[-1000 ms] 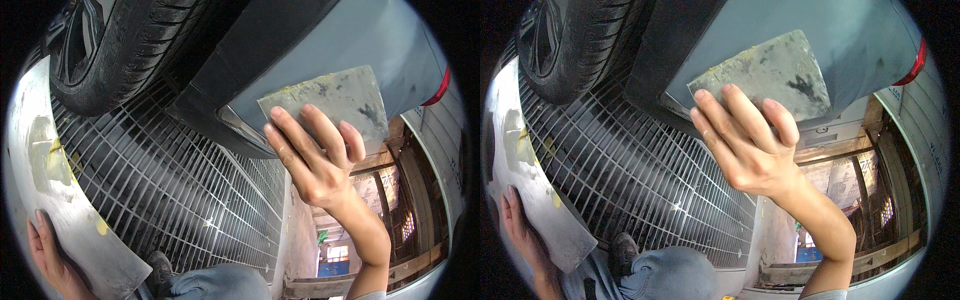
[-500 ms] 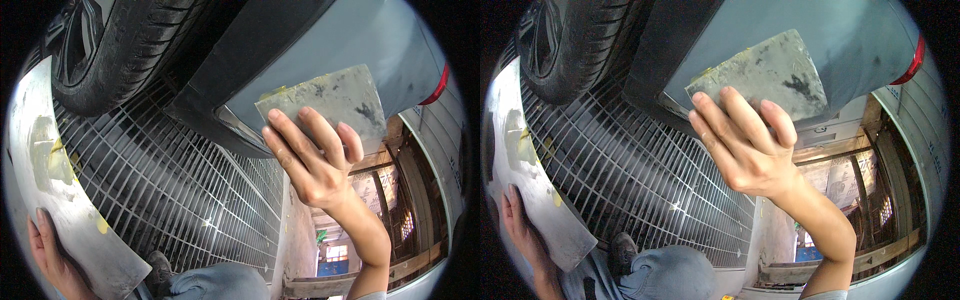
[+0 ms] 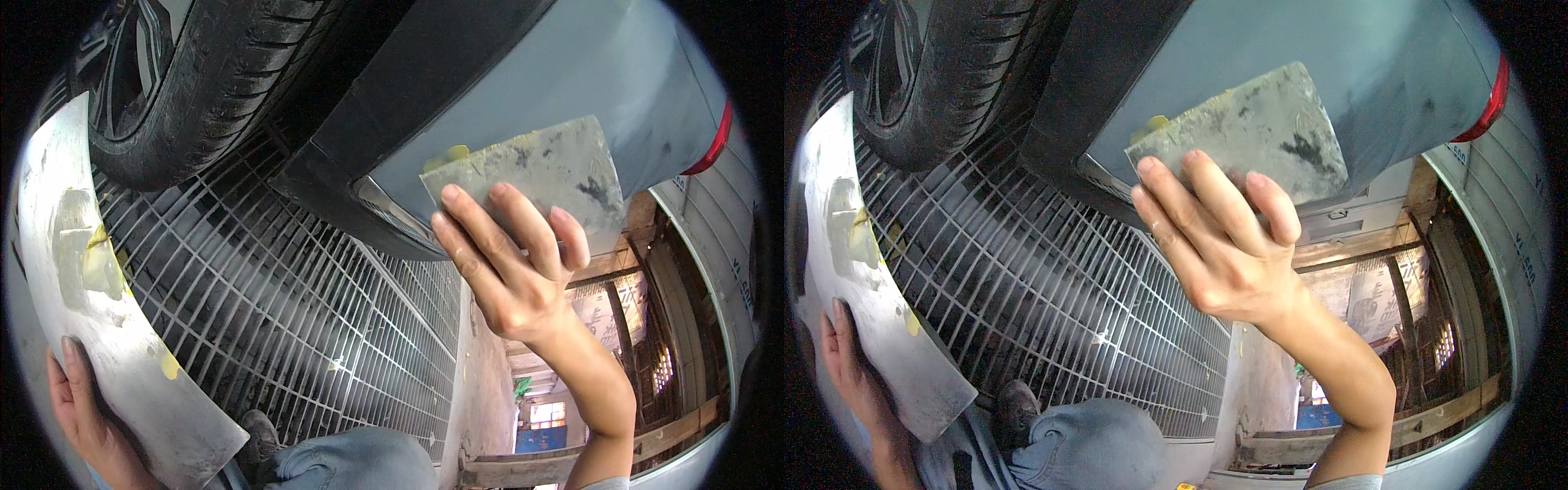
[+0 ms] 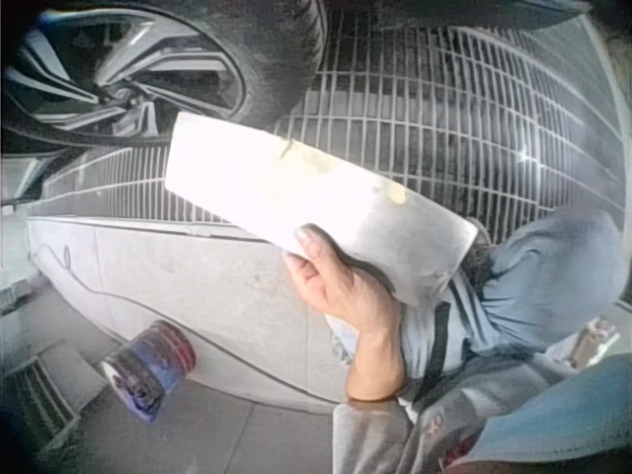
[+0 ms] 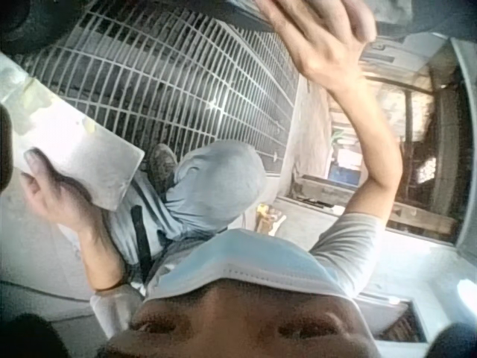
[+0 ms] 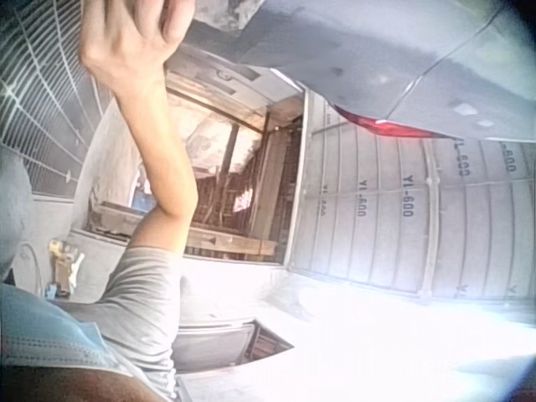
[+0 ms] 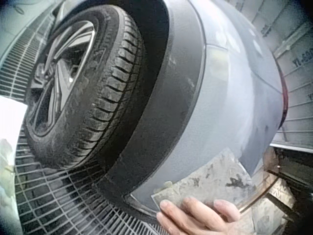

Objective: The person applies yellow body filler to a car's rear bumper using a metal spreader and a smaller scraper. They repeatedly scoop filler from the spreader and smooth it onto the surface, working along the bumper's edge and wheel arch.

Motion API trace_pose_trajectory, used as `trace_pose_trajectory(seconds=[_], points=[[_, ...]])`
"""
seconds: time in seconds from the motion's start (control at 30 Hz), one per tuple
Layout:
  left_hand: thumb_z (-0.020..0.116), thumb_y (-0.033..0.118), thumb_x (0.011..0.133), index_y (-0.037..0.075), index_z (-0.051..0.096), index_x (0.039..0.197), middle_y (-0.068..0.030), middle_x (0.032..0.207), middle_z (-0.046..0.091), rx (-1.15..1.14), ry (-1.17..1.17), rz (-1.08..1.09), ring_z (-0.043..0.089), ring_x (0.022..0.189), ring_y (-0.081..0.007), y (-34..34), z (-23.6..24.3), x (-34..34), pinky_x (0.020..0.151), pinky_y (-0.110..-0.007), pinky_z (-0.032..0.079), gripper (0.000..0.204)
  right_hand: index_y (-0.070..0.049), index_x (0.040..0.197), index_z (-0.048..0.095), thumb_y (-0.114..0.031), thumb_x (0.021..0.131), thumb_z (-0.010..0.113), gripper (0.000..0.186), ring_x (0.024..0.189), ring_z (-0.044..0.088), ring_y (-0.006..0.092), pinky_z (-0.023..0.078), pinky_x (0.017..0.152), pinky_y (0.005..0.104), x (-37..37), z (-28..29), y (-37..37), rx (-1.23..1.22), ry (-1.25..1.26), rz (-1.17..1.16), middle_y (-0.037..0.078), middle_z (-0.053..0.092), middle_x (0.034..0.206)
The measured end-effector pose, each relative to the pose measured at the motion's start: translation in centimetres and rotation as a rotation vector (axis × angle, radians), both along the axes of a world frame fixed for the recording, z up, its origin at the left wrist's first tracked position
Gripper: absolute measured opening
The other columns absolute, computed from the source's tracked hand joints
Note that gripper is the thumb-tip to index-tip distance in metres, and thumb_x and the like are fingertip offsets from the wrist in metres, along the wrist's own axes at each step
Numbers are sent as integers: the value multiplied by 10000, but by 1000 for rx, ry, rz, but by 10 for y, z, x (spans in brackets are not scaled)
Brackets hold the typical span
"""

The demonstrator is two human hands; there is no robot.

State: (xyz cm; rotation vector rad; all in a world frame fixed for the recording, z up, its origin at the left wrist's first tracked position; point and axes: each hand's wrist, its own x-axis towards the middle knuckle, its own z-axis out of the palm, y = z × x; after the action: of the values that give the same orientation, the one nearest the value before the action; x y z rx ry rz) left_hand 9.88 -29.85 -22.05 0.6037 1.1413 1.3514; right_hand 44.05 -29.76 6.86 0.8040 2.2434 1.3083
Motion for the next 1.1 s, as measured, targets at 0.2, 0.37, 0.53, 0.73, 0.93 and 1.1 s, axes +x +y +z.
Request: trace_pose_trajectory(seconds=[0.2, 0.37, 0.53, 0.73, 0.93, 1.1], points=[[574, 347, 1173, -2, 592, 1462, -103, 1314, 698, -35, -30, 29, 687, 1108, -139, 0, 3, 0, 982, -294, 536, 454, -119, 1091, 860, -201, 858, 698, 295, 1240, 692, 201, 311, 1193, 438, 5, 1, 10, 32, -11, 22, -4, 803, 1285], [593, 354, 1163, -13, 568, 1495, -119, 1338, 695, -81, -6, 56, 685, 1132, -148, -2, 1, 0, 1000, -301, 533, 495, -121, 1077, 866, -205, 865, 701, 282, 1198, 703, 202, 303, 1185, 434, 2, 0, -5, -2, -28, -27, 6, 816, 1262], [613, 351, 1154, -17, 563, 1494, -122, 1343, 695, -58, -42, 49, 683, 1139, -149, -1, -1, -5, 1006, -304, 530, 504, -128, 1096, 863, -211, 895, 706, 268, 1179, 710, 198, 289, 1184, 425, 0, -1, -3, 1, -12, 26, 13, 826, 1242], [611, 353, 1155, -9, 583, 1461, -112, 1301, 703, -51, -24, 55, 676, 1105, -137, -2, 4, -5, 990, -287, 520, 474, -153, 1181, 858, -189, 932, 695, 300, 1258, 664, 213, 267, 1193, 408, -7, 1, 2, -14, -19, -48, -13, 809, 1311], [591, 372, 1162, -15, 588, 1441, -112, 1287, 704, -48, -18, -1, 679, 1080, -136, -1, 9, -4, 982, -289, 522, 477, -128, 1177, 857, -174, 921, 675, 317, 1300, 657, 222, 267, 1194, 417, -13, -9, 7, -22, -39, -44, 1, 797, 1343], [584, 374, 1166, -12, 587, 1427, -110, 1270, 707, -82, -14, 35, 681, 1068, -133, -2, 14, 1, 967, -287, 526, 466, -124, 1170, 855, -179, 911, 677, 319, 1281, 660, 227, 274, 1189, 430, -13, -9, 3, -13, -59, -107, 4, 799, 1315]])
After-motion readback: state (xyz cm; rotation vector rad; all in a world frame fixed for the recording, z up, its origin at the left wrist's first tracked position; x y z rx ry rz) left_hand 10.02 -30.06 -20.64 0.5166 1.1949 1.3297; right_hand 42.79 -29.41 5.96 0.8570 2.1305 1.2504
